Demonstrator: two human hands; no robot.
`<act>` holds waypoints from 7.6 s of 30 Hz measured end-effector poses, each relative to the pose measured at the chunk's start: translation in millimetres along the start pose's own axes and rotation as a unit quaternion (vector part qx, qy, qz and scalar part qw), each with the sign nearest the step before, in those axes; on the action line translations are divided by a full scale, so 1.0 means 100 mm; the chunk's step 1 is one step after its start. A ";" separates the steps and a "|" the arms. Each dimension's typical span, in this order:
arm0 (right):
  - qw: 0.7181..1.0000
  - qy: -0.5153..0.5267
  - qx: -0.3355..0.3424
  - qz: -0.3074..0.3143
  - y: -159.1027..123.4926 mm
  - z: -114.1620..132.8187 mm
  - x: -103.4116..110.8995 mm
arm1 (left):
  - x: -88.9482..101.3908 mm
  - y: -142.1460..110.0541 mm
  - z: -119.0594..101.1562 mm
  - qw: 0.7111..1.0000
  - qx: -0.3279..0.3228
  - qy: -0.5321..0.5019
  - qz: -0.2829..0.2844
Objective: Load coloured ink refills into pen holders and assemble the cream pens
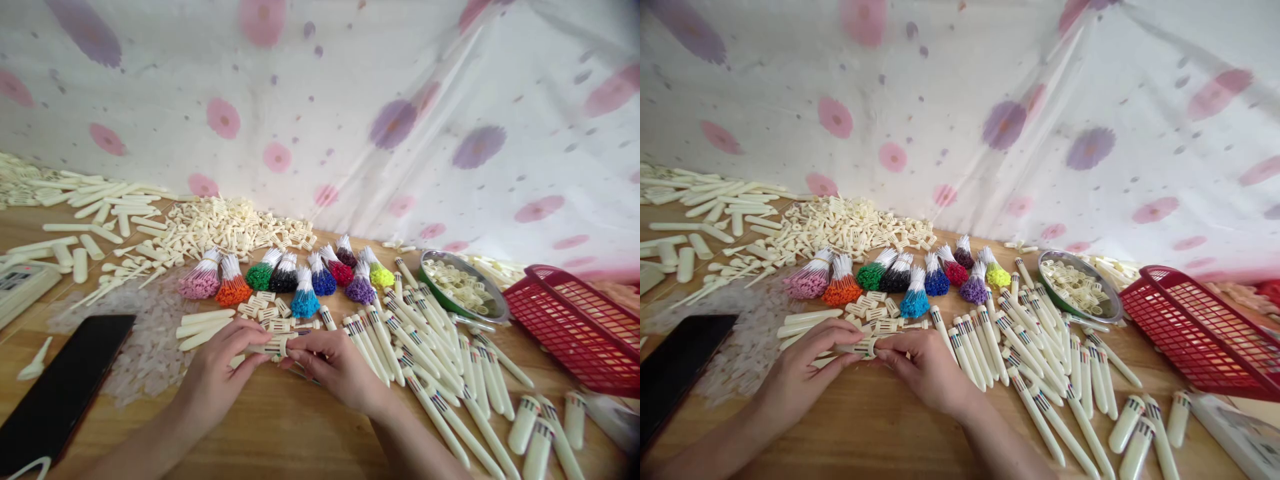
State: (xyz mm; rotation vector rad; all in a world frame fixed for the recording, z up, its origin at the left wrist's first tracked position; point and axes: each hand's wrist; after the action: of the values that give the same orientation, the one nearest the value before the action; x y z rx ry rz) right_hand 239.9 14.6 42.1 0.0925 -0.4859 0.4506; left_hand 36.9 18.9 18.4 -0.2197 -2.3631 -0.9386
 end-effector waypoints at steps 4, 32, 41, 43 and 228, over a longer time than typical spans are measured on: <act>0.997 -0.059 0.052 -0.008 0.01 0.04 0.01 | -0.02 -0.03 0.00 1.000 -0.016 -0.004 -0.007; 0.952 -0.129 -0.152 -0.233 0.22 -0.23 0.20 | -0.04 -0.05 0.17 0.998 0.040 0.016 -0.049; 0.899 -0.297 -0.272 -0.171 0.54 -0.28 0.09 | -0.09 -0.04 0.15 0.997 0.052 -0.015 -0.047; 0.895 -0.294 -0.287 -0.175 0.60 -0.28 0.06 | -0.09 -0.03 0.15 0.998 0.044 -0.012 -0.048; 0.885 0.403 -0.219 -0.075 -0.02 -0.01 -0.25 | -0.05 -0.01 0.07 0.991 -0.053 0.078 -0.091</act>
State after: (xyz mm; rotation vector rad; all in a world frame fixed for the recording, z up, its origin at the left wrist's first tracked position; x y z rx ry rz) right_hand 221.2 3.3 29.6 -0.4824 0.2523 0.1846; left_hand 37.9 22.6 10.6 0.0296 -2.2183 -1.1270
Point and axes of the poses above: each hand's wrist, its own y-axis towards the middle knuckle, its own x-axis out of the back of the hand, z = x × y, and after that the axes turned 7 degrees about -x, right-handed
